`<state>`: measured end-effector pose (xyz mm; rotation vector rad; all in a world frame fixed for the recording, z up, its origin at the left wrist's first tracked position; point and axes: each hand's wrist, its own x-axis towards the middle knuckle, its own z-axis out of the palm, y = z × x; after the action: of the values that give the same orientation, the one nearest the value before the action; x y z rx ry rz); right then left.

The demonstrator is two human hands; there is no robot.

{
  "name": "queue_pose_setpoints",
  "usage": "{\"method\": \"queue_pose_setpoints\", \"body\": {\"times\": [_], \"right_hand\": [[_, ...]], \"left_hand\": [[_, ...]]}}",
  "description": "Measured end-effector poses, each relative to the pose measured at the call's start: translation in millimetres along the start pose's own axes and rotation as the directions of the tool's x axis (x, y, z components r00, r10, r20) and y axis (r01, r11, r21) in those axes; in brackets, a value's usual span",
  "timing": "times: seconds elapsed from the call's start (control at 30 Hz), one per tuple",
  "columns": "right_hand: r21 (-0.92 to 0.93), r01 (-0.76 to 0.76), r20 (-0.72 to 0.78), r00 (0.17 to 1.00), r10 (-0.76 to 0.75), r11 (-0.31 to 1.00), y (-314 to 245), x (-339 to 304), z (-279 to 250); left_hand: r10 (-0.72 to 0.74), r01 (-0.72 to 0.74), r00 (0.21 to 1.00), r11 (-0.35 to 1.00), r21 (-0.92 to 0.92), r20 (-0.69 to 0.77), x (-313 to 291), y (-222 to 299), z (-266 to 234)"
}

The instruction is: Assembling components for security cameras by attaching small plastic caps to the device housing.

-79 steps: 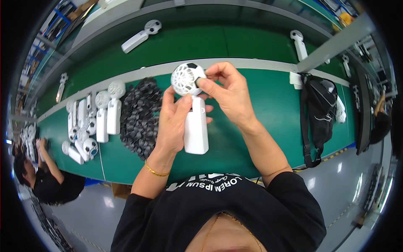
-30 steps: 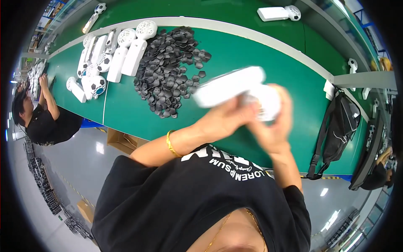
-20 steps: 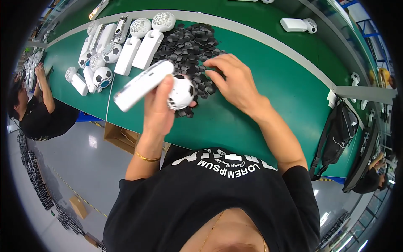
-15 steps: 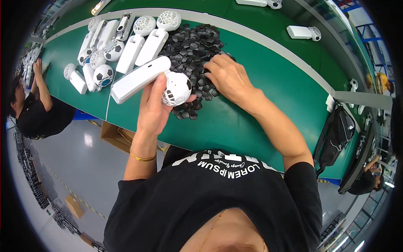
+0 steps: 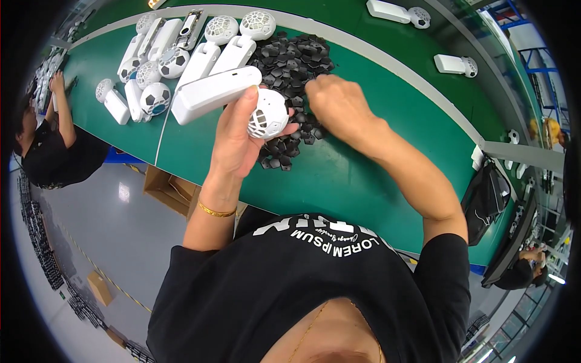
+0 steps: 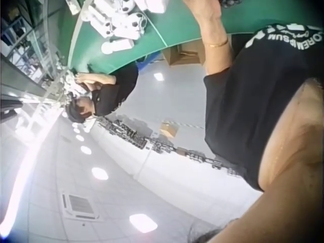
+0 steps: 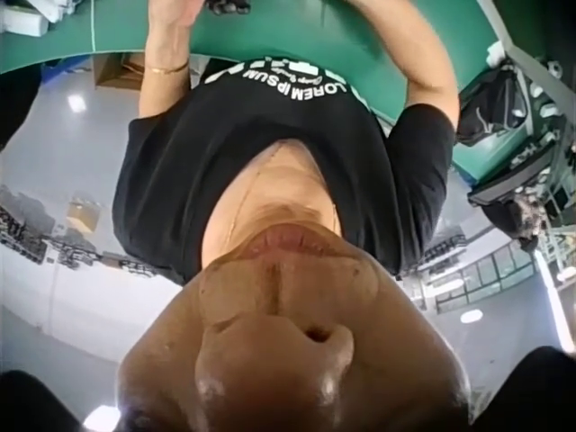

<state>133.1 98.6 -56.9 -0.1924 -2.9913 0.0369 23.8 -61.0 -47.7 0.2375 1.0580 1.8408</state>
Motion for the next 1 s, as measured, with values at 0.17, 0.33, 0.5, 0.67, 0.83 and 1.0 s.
{"method": "queue_pose_setpoints", "body": {"times": [0.17, 0.33, 0.5, 0.67, 0.83, 1.0], "right_hand": [[0.857, -0.089, -0.151, 0.898, 0.413, 0.507, -14.6, -11.5, -25.9], [0.999, -0.021, 0.031, 0.835, 0.550, -0.024, -56.9, -26.1, -17.2], [0.977, -0.009, -0.120, 0.803, 0.584, 0.214, -61.0, -28.5, -11.0], [0.981, -0.056, -0.071, 0.794, 0.604, 0.188, -66.8, -29.4, -8.4], [0.995, -0.082, 0.098, 0.826, 0.554, -0.054, -64.6, -33.8, 3.3], [0.980, -0.175, 0.198, 0.879, 0.433, -0.091, -36.2, -29.5, 4.3]], "left_hand": [[0.033, -0.031, 0.999, 0.997, 0.071, -0.024, 0.8, -2.8, 5.9], [0.047, -0.047, 0.998, 0.999, 0.003, -0.033, 2.6, -10.3, 14.8], [0.032, -0.033, 0.998, 0.999, -0.020, -0.047, -0.3, -14.1, 20.3], [0.046, -0.049, 0.995, 0.998, -0.030, -0.083, -9.5, -15.7, 19.4], [0.070, -0.068, 0.995, 0.997, 0.031, -0.070, -14.9, -21.3, 20.1], [0.035, -0.033, 0.995, 0.999, 0.016, -0.089, -5.0, -24.8, 19.4]]}}
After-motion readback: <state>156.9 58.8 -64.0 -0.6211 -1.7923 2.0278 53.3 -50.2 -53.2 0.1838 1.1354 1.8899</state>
